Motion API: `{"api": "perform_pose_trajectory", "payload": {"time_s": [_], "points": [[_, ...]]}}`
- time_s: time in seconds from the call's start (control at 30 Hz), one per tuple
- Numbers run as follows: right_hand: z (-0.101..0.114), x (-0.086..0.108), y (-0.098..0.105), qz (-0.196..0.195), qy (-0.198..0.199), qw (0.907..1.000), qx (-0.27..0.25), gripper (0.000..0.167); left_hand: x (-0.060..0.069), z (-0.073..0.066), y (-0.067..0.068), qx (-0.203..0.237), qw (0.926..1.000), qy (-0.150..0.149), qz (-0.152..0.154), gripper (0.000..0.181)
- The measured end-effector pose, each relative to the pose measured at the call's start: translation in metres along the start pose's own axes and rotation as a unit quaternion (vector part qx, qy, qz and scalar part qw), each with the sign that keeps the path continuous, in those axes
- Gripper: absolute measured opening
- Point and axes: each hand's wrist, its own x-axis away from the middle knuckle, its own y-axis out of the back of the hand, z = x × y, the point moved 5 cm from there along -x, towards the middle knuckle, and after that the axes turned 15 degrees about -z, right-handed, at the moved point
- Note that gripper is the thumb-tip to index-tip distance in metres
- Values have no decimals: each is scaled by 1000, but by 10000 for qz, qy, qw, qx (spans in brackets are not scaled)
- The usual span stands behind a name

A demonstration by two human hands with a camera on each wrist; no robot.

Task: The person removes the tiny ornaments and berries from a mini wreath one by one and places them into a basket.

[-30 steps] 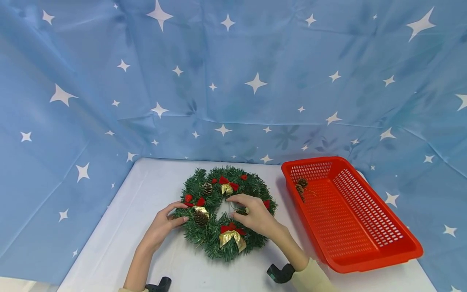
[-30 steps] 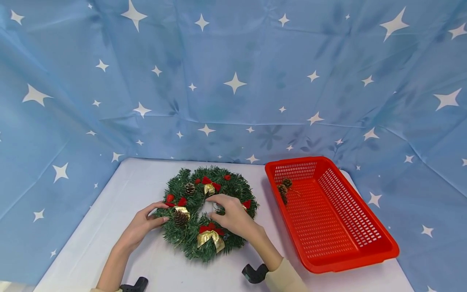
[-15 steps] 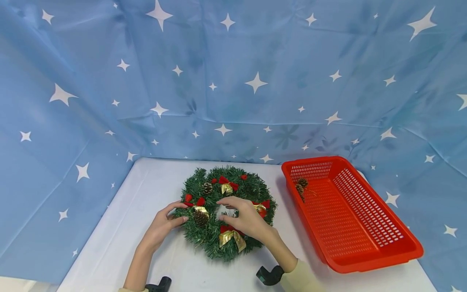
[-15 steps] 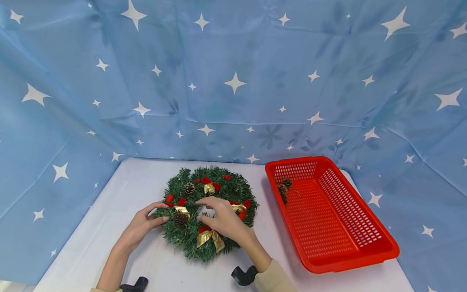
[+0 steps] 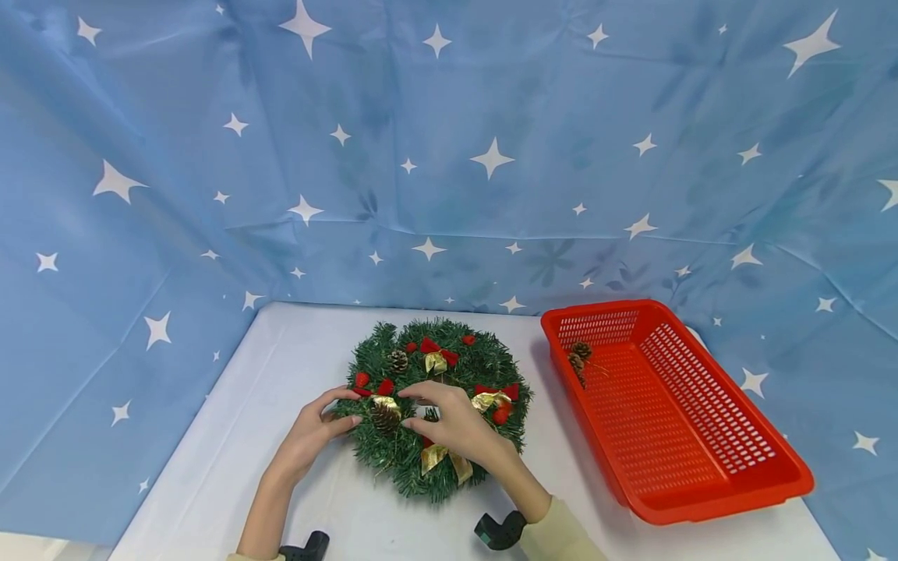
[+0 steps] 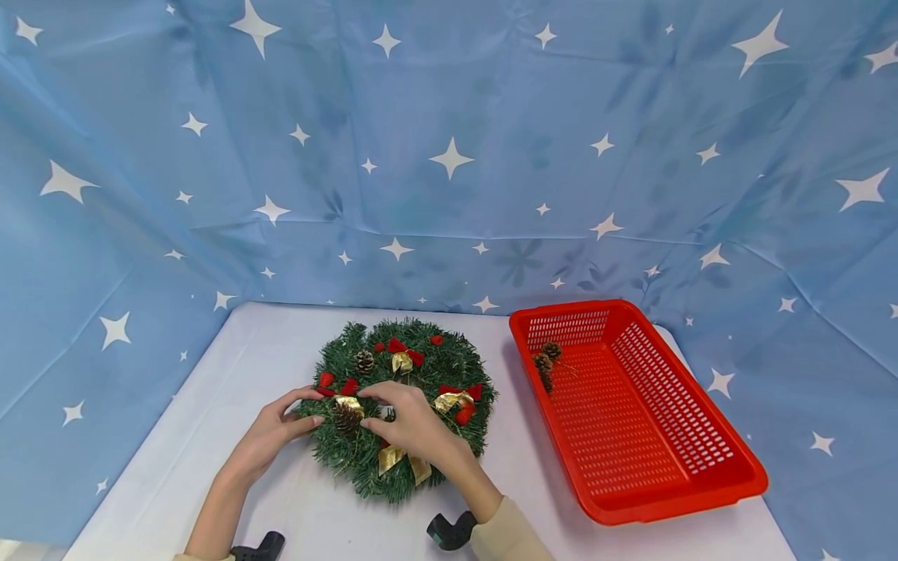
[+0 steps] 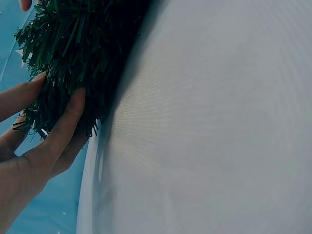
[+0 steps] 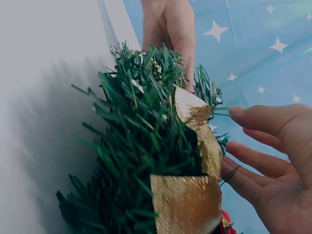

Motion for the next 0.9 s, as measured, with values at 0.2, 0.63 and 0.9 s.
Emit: {"api": "perform_pose_trajectory", "payload": {"time_s": [0.2, 0.63, 0.9], "points": [[0, -2, -10, 100, 85, 9998, 135, 40, 1, 0, 2, -76, 10000, 31, 33, 44], [0, -6, -24, 331, 98, 9972, 667, 43, 1, 2, 2, -87, 9999, 29, 74, 43], [2, -6, -30, 380, 362, 9953, 809, 45, 0, 1, 1, -51, 9999, 13, 90, 43]]}}
